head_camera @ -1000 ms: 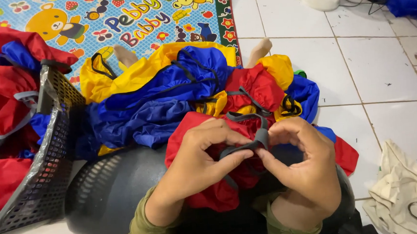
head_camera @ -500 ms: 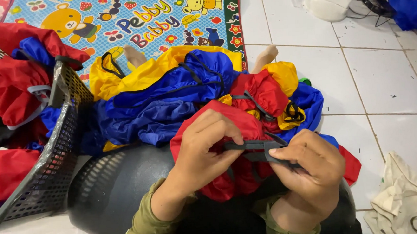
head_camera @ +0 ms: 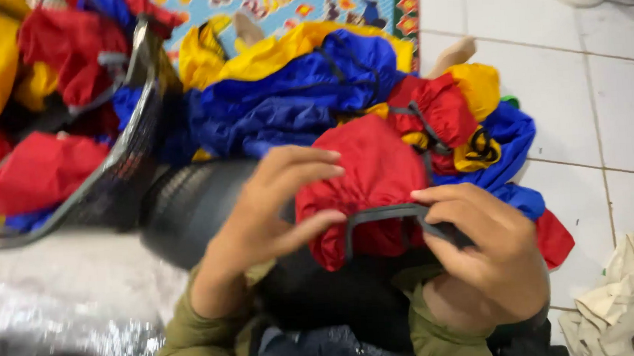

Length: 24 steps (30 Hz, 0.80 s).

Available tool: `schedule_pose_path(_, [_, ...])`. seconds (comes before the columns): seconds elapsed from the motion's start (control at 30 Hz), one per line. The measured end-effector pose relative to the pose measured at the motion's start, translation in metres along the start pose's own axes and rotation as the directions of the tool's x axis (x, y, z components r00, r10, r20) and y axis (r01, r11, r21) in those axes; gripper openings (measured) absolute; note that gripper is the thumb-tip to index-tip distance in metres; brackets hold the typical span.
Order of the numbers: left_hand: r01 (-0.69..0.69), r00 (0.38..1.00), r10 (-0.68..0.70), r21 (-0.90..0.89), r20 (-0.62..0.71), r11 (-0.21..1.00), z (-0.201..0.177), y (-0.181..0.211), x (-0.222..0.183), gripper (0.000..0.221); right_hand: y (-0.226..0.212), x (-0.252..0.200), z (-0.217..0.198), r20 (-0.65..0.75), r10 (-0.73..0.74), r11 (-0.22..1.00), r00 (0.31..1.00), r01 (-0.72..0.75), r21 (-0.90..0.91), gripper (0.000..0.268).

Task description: Trimming excess material, cleaning with a sponge, and packing protective covers into plastic bags.

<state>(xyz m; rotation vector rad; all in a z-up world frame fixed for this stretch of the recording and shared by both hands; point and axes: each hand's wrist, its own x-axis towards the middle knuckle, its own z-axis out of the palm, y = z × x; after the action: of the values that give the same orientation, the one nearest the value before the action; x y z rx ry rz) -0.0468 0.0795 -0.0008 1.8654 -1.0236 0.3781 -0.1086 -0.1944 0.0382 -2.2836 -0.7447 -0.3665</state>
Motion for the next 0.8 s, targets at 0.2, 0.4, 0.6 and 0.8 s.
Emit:
schedule_pose_path(0.2, [0.683, 0.721, -0.57, 0.263, -0.394, 0.681, -0.027, -0.041, -0.225, 0.016, -0.001, -0.026, -0.028, 0.098, -0.222, 0.974, 0.97, 0.224, -0.017, 0.017])
schedule_pose_path(0.4, [0.921, 0.164, -0.968, 0.381, -0.192, 0.08, 0.046, -0.055, -0.479, 0.031, 0.011, -0.036, -0.011, -0.011, -0.235, 0.968, 0.972, 0.233, -0.095, 0.036])
schedule_pose_path(0.6, [0.536, 0.761, -0.623, 0.716, -0.181, 0.447, 0.076, -0.103, -0.466, 0.052, 0.013, -0.028, -0.014, -0.109, -0.287, 0.958, 0.952, 0.287, -0.011, 0.012])
schedule_pose_path(0.8, [0.133, 0.813, -0.501, 0.742, 0.298, 0.657, 0.091, -0.144, -0.544, 0.075, 0.002, -0.023, -0.004, -0.24, -0.185, 0.983, 0.953, 0.18, -0.044, 0.012])
